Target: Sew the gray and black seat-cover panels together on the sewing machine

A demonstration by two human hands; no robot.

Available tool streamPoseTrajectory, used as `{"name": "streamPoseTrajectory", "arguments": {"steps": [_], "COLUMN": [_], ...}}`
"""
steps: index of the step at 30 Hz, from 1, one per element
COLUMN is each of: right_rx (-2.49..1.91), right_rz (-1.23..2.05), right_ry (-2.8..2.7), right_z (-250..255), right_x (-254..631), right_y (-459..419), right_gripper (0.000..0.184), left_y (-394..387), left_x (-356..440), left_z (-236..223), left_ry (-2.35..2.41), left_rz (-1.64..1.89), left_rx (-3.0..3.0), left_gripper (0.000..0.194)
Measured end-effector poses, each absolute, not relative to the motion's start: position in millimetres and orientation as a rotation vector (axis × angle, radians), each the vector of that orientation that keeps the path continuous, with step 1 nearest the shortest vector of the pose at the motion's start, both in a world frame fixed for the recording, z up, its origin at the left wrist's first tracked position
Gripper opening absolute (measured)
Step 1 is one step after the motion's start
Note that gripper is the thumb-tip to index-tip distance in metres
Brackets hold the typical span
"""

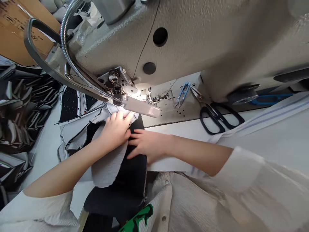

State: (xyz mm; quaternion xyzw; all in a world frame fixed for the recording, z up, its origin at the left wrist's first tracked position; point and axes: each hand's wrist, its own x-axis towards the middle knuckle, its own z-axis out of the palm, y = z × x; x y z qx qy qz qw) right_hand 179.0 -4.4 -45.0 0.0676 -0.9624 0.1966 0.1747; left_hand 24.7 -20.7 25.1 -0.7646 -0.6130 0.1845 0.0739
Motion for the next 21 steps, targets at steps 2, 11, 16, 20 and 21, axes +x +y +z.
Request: {"name": "streamPoseTrajectory", "arguments": {"steps": [2,11,16,20,21], "right_rx": [0.219,-0.161,-0.148,-0.162,-0.161], "right_rz": [0.516,0.586,0.488,0.464,0.461], "right_ry": [-2.742,-2.643,-2.772,-2.71,-2.692], "right_z": [-47.3,-51.3,-51.3,-54.9,-55.8], "right_x": [181.9,135.5,149.2,149.1,147.7], "right_y": [-18.3,-46.1,-41.2,-42.8,-43.2], "right_gripper": [0.055,0.058,0.058,0.044,0.038], "left_y": [-34.5,-55.0,-31.0,-18.9,-19.8], "left_x": [23.2,21.8,19.4,25.9,28.8], "left_z": [32.6,51.2,51.2,40.7,37.8], "left_ry": [-1.805,-1.615,-1.753,-1.998,-2.035], "left_rz": [0.698,0.741,0.748,0.676,0.659], "left_rx": [-2.254,-2.234,-2.261,-2.28,-2.291], "left_gripper": [0.072,0.053,0.044,0.04,0.04]}}
